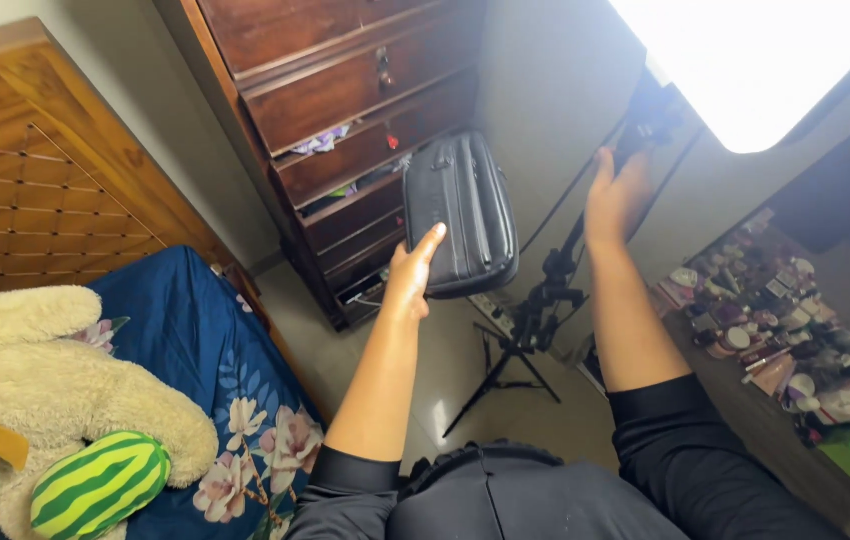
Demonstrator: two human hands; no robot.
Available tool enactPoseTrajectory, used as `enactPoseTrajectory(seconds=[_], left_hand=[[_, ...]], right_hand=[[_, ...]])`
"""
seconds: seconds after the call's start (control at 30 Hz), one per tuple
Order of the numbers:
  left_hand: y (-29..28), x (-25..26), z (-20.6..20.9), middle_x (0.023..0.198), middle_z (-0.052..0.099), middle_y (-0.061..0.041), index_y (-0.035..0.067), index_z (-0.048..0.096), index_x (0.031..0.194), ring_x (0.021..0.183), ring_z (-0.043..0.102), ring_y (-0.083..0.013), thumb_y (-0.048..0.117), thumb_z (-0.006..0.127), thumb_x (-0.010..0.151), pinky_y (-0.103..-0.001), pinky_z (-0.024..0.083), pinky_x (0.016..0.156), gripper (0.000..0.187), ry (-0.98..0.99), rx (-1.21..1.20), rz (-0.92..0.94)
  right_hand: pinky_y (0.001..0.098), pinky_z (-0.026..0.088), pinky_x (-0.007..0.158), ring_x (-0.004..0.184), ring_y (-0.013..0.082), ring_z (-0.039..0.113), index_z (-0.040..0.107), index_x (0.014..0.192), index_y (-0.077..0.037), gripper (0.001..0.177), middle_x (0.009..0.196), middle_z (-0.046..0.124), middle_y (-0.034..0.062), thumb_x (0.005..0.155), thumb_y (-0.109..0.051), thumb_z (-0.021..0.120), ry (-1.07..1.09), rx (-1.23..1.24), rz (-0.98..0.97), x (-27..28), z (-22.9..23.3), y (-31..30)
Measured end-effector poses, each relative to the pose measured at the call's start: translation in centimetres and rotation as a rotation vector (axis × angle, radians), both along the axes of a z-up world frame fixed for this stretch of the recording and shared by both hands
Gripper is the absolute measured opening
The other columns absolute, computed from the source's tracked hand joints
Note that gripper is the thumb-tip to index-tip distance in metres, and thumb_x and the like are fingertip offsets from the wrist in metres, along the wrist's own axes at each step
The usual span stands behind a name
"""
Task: Cleaning the top and front surface of a wooden dresser using a cleaning spray and a cloth.
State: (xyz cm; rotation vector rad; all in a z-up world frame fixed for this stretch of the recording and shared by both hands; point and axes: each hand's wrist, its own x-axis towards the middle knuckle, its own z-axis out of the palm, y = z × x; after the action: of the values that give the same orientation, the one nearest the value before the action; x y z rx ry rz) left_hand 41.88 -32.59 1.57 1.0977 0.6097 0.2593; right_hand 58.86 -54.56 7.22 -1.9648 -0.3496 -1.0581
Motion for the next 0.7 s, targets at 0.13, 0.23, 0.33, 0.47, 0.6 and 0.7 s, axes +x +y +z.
enactPoseTrajectory(seconds=[0.13,0.23,0.33,0.47,0.6,0.7], left_hand=[[-0.9,1.9,-0.4,0.145,0.059,-0.024,0.0,0.05,0.144,0.137,0.055,-0.037,0.051,0.082,0.069,-0.052,0.041,0.114,0.096,-0.137,-0.071,-0.03],[-1.6,3.0,0.2,0.145,0.059,-0.023,0.0,0.049,0.143,0.139,0.054,-0.037,0.052,0.083,0.068,-0.054,0.04,0.116,0.096,-0.149,-0.072,-0.054],[-2.1,3.4,1.6,0.151,0.05,-0.021,0.004,0.042,0.149,0.146,0.041,-0.0342,0.052,0.082,0.073,-0.058,0.026,0.119,0.098,-0.027,-0.023,-0.067],[-2.5,4.1,2.5,0.151,0.052,-0.021,0.003,0.046,0.148,0.145,0.043,-0.0337,0.053,0.081,0.071,-0.058,0.026,0.118,0.098,-0.051,0.007,-0.101],[-3.4,5.1,2.9,0.156,0.046,-0.019,0.007,0.04,0.152,0.149,0.034,-0.0333,0.052,0.08,0.072,-0.063,0.018,0.118,0.1,-0.019,-0.008,-0.119],[-4.6,6.9,1.6,0.155,0.048,-0.022,0.003,0.04,0.151,0.149,0.037,-0.0352,0.055,0.081,0.069,-0.062,0.02,0.119,0.105,-0.095,-0.025,-0.118]], right_hand=[[0.0447,0.052,0.086,0.097,0.0385,0.07,0.055,0.125,0.008,0.036,0.104,0.073,0.0198,0.102,-0.017,0.067,0.099,0.058,0.056,0.6,0.2,-0.1],[0.0464,0.052,0.086,0.098,0.041,0.068,0.059,0.118,0.006,0.03,0.105,0.072,0.0215,0.104,-0.019,0.067,0.087,0.049,0.033,2.0,0.0,-0.7],[0.0486,0.05,0.085,0.099,0.0432,0.067,0.06,0.116,0.005,0.028,0.106,0.072,0.0223,0.106,-0.021,0.067,0.071,0.002,-0.03,4.2,-0.9,-1.7],[0.0503,0.049,0.087,0.101,0.0464,0.065,0.058,0.121,0.008,0.035,0.107,0.069,0.027,0.108,-0.024,0.067,0.016,-0.012,-0.134,8.1,-3.2,-3.9],[0.0497,0.048,0.093,0.108,0.0456,0.065,0.055,0.128,0.01,0.037,0.114,0.069,0.0269,0.108,-0.02,0.063,0.003,0.089,-0.085,9.0,-3.2,-5.3],[0.0481,0.049,0.097,0.113,0.0432,0.065,0.057,0.127,0.007,0.034,0.118,0.069,0.0242,0.109,-0.021,0.061,0.188,0.158,-0.107,8.8,-2.5,-5.8]])
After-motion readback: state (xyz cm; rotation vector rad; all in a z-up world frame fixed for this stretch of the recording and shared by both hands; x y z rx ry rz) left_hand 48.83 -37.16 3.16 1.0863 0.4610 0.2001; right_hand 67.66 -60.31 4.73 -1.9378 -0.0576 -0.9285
